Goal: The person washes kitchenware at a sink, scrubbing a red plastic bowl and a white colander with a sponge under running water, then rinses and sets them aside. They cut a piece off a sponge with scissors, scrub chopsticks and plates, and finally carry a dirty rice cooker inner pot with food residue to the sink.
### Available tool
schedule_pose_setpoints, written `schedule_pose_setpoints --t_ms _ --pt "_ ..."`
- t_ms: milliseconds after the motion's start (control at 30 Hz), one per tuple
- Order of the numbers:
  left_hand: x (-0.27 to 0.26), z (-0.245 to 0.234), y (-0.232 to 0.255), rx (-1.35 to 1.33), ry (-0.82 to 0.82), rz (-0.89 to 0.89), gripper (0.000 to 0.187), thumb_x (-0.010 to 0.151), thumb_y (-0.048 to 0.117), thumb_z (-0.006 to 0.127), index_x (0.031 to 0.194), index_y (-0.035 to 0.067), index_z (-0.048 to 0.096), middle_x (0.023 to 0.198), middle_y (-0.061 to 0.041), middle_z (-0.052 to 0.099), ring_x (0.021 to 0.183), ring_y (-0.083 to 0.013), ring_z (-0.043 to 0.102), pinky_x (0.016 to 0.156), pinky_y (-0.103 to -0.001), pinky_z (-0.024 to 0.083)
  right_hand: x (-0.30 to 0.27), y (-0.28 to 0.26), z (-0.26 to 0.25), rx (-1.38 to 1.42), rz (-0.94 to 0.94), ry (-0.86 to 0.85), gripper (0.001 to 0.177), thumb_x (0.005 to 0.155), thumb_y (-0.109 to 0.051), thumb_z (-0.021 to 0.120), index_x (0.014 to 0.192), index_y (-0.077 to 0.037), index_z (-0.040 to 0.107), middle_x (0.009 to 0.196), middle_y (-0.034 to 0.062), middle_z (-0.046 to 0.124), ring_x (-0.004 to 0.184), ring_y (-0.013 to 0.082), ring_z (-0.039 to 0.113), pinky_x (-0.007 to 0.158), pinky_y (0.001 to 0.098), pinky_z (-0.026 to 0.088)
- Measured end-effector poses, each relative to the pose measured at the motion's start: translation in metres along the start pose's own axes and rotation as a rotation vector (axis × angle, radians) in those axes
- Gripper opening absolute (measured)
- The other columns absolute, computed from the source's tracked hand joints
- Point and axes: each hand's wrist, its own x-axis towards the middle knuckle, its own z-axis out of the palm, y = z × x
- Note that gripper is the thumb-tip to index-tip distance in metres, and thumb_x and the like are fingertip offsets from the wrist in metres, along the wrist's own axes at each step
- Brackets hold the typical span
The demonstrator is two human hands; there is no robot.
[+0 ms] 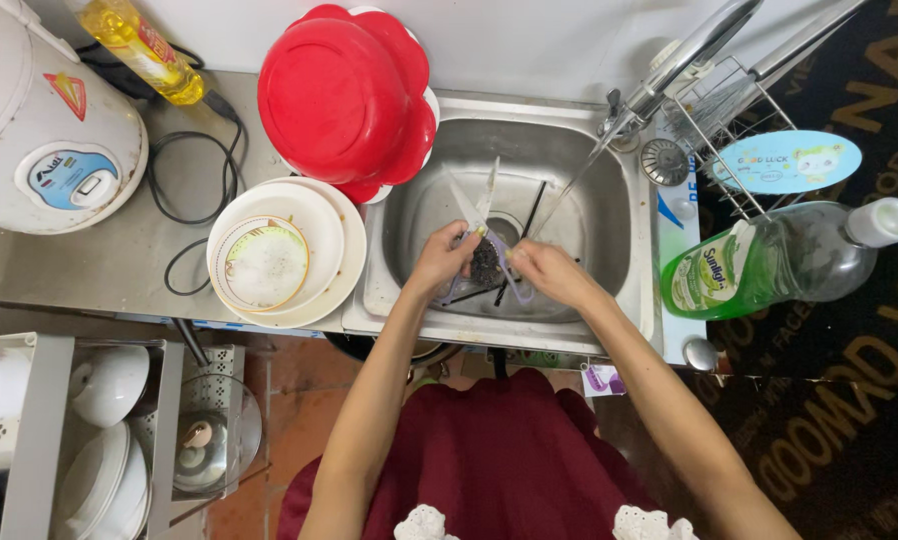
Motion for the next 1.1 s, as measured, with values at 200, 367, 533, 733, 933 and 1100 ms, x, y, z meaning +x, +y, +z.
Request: schedule_pose_setpoints --t_ms 200,367,533,733,933,1100 --pt "-0.024 0.01 0.028 0.514 0.21 0.149 0.029 0.089 0.038 0.075 0.096 0.009 0.076 0.066 -0.007 0.069 0.056 -0.0193 0.062 0.058 -0.037 0.048 -0.004 -0.035 -0.008 0.103 -0.308 0.477 0.024 0.101 -0.009 0.057 0.119 -0.002 0.071 0.118 0.0185 0.048 0.105 0.03 0.058 0.091 0.04 0.05" --pt "-0.037 0.024 0.055 0.5 0.243 0.104 0.033 0.082 0.043 0.078 0.096 0.013 0.078 0.065 -0.008 0.069 0.058 -0.0217 0.064 0.058 -0.039 0.049 0.013 -0.065 -0.003 0.085 -0.4 0.489 0.026 0.092 -0.001 0.07 0.117 0.002 0.063 0.116 0.0156 0.053 0.105 0.0334 0.06 0.088 0.0407 0.052" --pt "-0.046 0.018 0.061 0.503 0.275 -0.006 0.036 0.083 0.046 0.079 0.092 0.011 0.079 0.06 -0.008 0.066 0.054 -0.0221 0.058 0.055 -0.039 0.045 0.043 -0.053 0.004 0.087 -0.366 0.591 0.022 0.089 0.005 0.069 0.109 -0.001 0.063 0.116 0.0167 0.053 0.101 0.0333 0.064 0.082 0.0393 0.055" --pt "-0.049 0.007 0.046 0.383 0.266 0.068 0.035 0.083 0.045 0.079 0.094 0.011 0.08 0.06 -0.002 0.063 0.051 -0.0124 0.055 0.05 -0.033 0.042 0.11 0.008 0.012 0.023 -0.276 0.739 0.016 0.095 -0.006 0.072 0.107 0.0 0.064 0.105 0.0161 0.061 0.093 0.0326 0.065 0.079 0.0424 0.054" --pt "-0.022 0.007 0.035 -0.299 0.009 -0.289 0.041 0.097 0.048 0.056 0.073 0.015 0.051 0.058 0.005 0.042 0.047 -0.0086 0.036 0.046 -0.03 0.03 0.123 0.046 0.016 1.296 0.454 0.165 0.026 0.102 -0.018 0.055 0.116 -0.003 0.07 0.09 0.009 0.071 0.07 0.0155 0.063 0.06 0.0313 0.052" --pt "-0.001 0.011 0.043 -0.875 -0.338 -0.285 0.06 0.104 0.06 0.024 0.061 0.02 0.03 0.053 0.005 0.028 0.044 -0.0111 0.022 0.046 -0.028 0.025 0.056 0.016 0.032 1.182 0.211 0.288 0.023 0.104 -0.018 0.06 0.118 0.0 0.066 0.096 0.0065 0.068 0.08 0.0128 0.061 0.068 0.0266 0.05"
